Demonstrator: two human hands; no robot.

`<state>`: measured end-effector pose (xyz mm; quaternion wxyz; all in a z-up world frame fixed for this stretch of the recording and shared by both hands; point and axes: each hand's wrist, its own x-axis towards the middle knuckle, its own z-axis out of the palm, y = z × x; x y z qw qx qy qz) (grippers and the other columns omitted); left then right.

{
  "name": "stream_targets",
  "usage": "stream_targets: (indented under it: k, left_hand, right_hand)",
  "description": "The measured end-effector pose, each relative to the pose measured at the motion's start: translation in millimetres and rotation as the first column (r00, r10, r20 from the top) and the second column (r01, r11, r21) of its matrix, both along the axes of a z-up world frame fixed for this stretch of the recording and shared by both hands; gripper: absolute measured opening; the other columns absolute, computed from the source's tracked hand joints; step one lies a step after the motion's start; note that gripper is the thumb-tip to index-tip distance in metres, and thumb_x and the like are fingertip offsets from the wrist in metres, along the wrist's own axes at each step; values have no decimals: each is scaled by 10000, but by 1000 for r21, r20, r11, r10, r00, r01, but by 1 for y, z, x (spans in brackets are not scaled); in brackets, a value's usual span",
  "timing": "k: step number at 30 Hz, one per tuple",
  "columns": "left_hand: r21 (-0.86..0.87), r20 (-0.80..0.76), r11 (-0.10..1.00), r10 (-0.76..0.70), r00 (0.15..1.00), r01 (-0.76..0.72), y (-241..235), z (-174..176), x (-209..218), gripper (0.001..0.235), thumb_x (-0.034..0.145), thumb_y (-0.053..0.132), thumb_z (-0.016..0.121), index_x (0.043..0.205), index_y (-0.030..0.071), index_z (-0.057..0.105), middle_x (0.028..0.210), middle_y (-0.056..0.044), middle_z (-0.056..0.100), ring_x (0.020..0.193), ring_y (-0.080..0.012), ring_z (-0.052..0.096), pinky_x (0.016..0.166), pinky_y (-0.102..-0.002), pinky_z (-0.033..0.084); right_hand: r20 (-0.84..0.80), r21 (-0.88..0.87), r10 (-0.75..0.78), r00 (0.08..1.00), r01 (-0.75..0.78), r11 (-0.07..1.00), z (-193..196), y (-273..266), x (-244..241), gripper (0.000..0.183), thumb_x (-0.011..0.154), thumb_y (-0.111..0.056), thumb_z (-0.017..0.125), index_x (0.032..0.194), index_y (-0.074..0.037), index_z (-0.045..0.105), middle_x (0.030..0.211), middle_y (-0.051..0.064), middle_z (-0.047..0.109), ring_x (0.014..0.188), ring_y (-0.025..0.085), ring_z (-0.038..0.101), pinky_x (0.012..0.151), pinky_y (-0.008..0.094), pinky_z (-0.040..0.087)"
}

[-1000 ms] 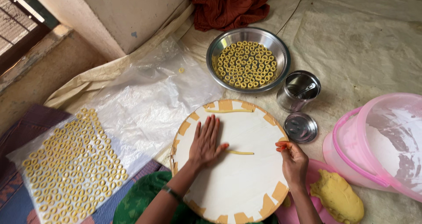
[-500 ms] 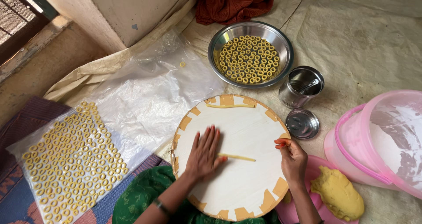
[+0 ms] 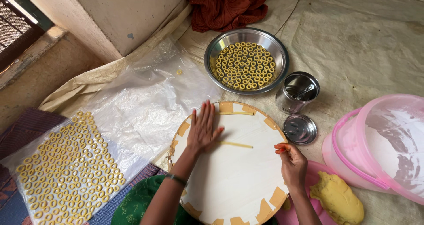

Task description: The person rolls a piece of yellow dough into a thin rope on a flat board, then cuts and shapes the rope into small rings. The rings are placed on a plastic sheet and in a metal bowl.

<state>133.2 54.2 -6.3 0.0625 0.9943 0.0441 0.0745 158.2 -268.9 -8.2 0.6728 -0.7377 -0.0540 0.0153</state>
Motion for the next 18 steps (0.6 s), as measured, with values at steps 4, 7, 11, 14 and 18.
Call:
stream_targets:
  k: [4,7,11,14,18]
  left_hand:
    - [10,-138,990,-140,980,143,-26,5,-69,937,987,718,153,1623,36,70,1710,-137,57,1579,-248,14,1255,-468,-17]
    - [-98,-253,979,-199,947,180,-43,10,-123,950,969,731,126,1615,38,51,1707,-139,41,1569,-250,-13,1236,-444,-31]
    - [279,53,945,-195,979,173,-62,14,-161,967,1005,755,124,1601,-5,76,1669,-163,83,1550,-269,20,1229,-427,10]
    - [181,-68,975,-118,991,128,-67,14,-161,961,1020,736,162,1604,-20,59,1675,-184,69,1555,-282,3,1232,-441,2]
    - [7,-153,999,-33,988,34,-61,7,-102,970,980,723,188,1598,-11,41,1682,-194,51,1558,-280,-13,1235,-478,-12]
  right_hand:
    - [25,43,5,1000,-6,999,2,1,-1,156,982,62,540,1053,57,679,1017,110,735,918,149,689,870,315,582]
    - [41,21,10,999,-11,1000,4,2,-5,131,993,51,569,1054,59,686,1007,111,735,902,154,680,865,315,568]
    - [48,52,27,998,-29,998,9,4,-8,141,988,49,554,1055,51,678,1019,102,735,914,147,687,870,307,576]
    - [37,20,17,999,-18,1000,13,5,-9,136,988,42,561,1052,47,681,1014,100,738,914,147,692,870,304,581]
    - [11,-1,6,1000,-6,1000,15,6,-10,142,990,43,560,1059,47,684,1013,104,739,909,149,691,866,306,577]
